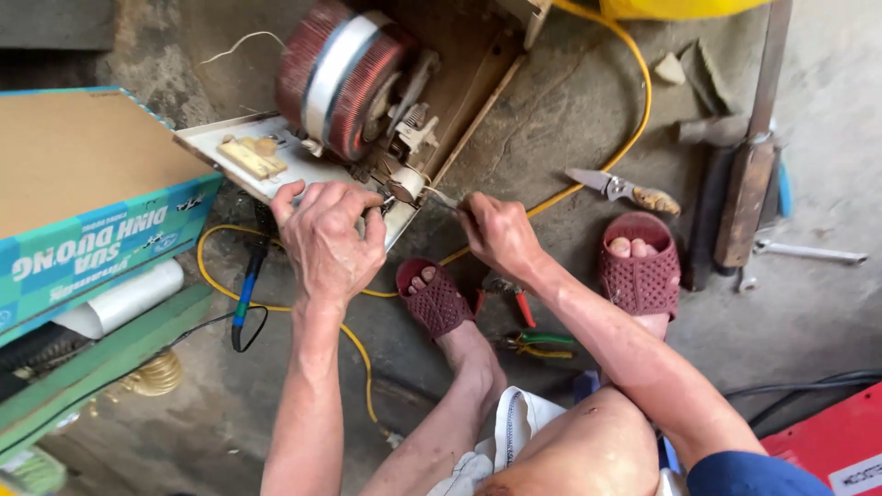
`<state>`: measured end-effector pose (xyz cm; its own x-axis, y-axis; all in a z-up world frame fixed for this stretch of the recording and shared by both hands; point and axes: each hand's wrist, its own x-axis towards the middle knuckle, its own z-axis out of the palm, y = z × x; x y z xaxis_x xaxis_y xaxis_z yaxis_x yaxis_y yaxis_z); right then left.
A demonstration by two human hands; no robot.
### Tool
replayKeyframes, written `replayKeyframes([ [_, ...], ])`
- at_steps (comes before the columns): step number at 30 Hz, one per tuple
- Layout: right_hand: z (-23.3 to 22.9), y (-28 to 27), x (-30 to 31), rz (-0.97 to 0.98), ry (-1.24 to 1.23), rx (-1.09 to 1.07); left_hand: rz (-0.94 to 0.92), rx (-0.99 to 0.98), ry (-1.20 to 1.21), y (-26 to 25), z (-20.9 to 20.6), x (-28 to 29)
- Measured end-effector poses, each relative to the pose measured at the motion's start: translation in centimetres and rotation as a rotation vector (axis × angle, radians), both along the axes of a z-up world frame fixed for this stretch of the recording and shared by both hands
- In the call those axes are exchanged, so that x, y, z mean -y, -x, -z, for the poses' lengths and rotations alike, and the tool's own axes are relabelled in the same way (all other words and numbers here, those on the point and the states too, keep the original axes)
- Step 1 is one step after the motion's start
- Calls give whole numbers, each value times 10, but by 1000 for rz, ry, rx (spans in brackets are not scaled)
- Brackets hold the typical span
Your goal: The person works on a small electrical device with a copper coil, using pliers to strip and cut wires. They connect a power plug to the device and manipulate the internal wiring and components with their hands and tools.
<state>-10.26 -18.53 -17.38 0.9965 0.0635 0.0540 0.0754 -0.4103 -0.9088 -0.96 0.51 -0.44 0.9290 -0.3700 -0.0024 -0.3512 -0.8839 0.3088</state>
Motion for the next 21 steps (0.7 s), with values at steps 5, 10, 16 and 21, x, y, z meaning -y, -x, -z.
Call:
replayKeyframes([
  [5, -10, 5, 11, -43, -155, -96, 110, 421, 48, 50, -12, 28],
  [10, -13, 12, 5, -123, -132, -165, -675, -685, 594, 114, 34, 61],
  [16, -27, 1, 6, -57, -122, -212, -1074, -831, 997, 86, 74, 66],
  [21, -26, 2, 8, -79, -80, -212, -1226, -901, 1248, 82, 113, 58],
])
